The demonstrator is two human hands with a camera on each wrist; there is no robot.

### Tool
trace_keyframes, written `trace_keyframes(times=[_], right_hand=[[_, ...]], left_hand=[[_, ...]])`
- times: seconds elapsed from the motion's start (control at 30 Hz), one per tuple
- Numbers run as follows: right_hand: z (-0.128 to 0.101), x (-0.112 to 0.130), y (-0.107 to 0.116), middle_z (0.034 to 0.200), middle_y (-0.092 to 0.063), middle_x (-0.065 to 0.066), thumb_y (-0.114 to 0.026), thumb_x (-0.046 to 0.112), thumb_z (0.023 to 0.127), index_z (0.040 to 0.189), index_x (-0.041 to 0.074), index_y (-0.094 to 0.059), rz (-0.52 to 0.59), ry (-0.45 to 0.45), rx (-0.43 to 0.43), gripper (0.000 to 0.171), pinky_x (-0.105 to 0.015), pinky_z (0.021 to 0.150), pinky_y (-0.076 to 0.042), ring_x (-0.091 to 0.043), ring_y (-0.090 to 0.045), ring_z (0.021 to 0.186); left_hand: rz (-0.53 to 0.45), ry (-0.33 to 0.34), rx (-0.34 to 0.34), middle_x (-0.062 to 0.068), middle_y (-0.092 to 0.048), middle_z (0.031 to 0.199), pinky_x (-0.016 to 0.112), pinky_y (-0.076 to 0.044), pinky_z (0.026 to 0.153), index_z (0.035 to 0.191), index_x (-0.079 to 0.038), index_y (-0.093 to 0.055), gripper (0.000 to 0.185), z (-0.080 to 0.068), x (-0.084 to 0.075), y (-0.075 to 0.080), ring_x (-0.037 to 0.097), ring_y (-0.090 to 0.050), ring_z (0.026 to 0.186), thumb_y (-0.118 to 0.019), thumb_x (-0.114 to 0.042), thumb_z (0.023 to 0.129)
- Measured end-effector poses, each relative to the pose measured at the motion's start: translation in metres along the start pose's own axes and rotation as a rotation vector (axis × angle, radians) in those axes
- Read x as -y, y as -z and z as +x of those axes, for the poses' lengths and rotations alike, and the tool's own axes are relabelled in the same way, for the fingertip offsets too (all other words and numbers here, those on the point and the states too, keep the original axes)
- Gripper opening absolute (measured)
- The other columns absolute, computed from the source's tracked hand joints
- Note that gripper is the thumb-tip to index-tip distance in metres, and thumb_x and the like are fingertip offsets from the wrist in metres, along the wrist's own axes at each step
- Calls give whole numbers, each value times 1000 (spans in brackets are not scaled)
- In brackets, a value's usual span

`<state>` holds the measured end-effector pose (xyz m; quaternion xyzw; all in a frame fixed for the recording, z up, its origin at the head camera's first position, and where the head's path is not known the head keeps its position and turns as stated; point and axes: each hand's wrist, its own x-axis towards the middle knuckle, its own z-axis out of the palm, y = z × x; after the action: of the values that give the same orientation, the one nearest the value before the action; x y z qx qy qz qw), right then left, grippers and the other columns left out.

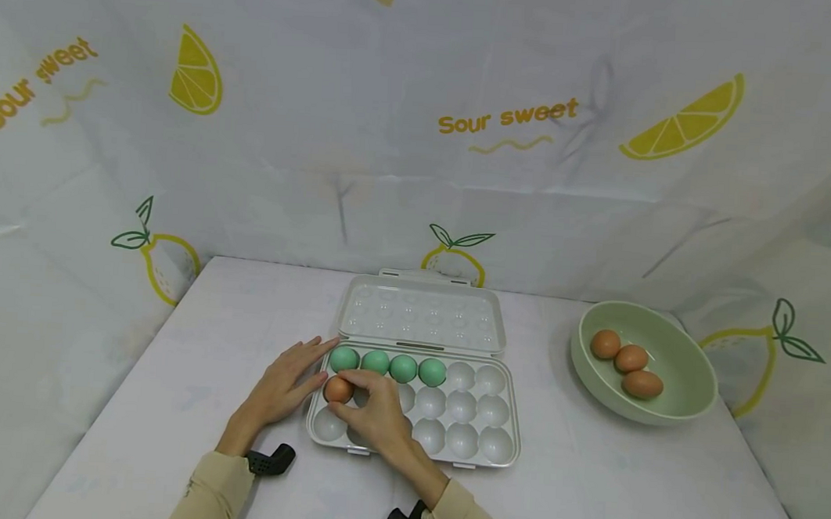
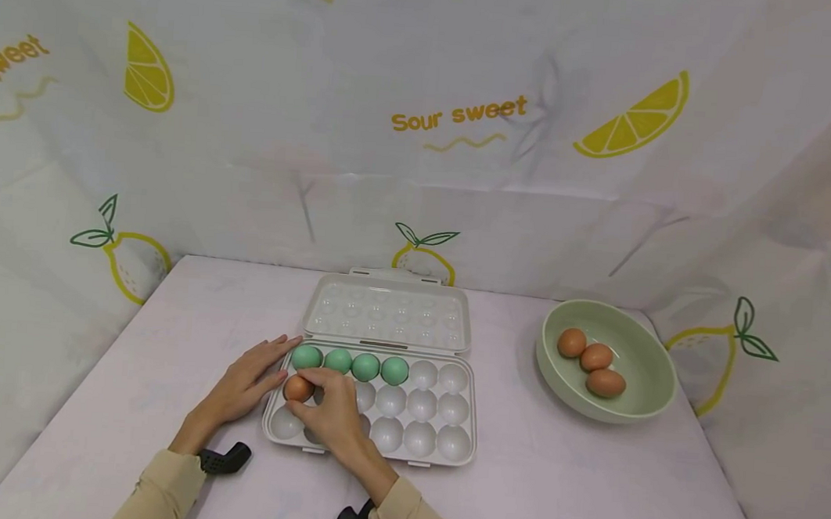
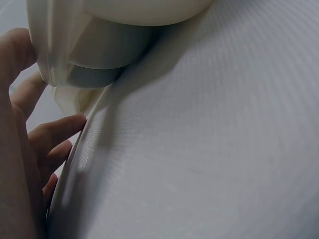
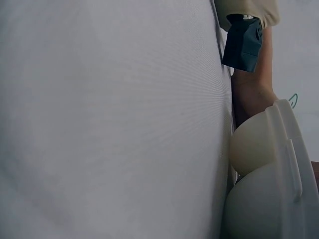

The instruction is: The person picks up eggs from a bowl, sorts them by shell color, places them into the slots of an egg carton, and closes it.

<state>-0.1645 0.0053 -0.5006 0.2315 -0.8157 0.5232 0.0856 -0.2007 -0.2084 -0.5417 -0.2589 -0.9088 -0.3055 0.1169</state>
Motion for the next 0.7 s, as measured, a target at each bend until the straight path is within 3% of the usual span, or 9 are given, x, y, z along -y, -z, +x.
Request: trace_keyframes(times=[0.7], right_hand=[[1,-4,1,112,-79,-12,-89,9,77,115,-1,-76,-58,46,24,41,-31,95,-62,-24,-75,108]], left_hand=[[3,7,0,13,-57,151,62,-35,121,152,-17,-50,57,0,-1,-1,41,-50,142,-63,-24,98]])
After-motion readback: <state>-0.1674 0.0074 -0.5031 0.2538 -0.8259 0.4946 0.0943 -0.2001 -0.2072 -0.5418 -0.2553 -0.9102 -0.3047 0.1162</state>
